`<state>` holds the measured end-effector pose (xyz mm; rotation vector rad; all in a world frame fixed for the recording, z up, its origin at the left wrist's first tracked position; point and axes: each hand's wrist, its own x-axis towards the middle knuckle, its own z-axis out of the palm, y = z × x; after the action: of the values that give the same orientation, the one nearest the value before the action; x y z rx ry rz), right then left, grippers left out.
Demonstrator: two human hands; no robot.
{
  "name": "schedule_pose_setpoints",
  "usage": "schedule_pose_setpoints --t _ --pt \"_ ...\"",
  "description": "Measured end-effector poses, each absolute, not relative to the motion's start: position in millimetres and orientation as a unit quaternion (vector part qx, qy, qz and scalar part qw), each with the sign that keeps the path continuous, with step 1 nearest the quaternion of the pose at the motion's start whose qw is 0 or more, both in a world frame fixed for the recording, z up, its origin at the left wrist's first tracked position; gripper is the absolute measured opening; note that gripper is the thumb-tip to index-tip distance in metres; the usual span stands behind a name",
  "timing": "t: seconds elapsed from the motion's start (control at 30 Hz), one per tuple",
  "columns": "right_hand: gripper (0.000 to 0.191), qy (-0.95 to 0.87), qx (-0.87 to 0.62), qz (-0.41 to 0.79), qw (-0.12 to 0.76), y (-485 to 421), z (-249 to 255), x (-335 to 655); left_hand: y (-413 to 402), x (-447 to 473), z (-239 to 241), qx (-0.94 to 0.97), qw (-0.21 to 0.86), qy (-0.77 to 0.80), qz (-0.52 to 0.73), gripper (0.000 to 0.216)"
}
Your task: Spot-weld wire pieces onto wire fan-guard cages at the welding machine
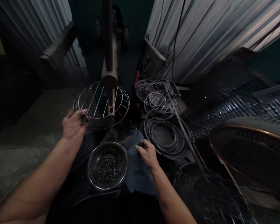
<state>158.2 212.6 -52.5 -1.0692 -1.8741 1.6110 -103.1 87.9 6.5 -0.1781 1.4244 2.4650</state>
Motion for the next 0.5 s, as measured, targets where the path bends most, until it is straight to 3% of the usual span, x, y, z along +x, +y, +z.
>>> schedule_pose_setpoints --t 0.23,0.5 --pt "0.012 -0.769 -0.237 0.541 0.244 205.7 -6.6 102.9 90.0 -105.0 4.3 -0.061 0.121 0.488 0.862 0.040" --pt "0.018 -0.737 -0.252 0.530 0.335 180.2 0.7 33.5 99.9 -100.9 5.8 -0.028 0.073 0.485 0.871 0.041"
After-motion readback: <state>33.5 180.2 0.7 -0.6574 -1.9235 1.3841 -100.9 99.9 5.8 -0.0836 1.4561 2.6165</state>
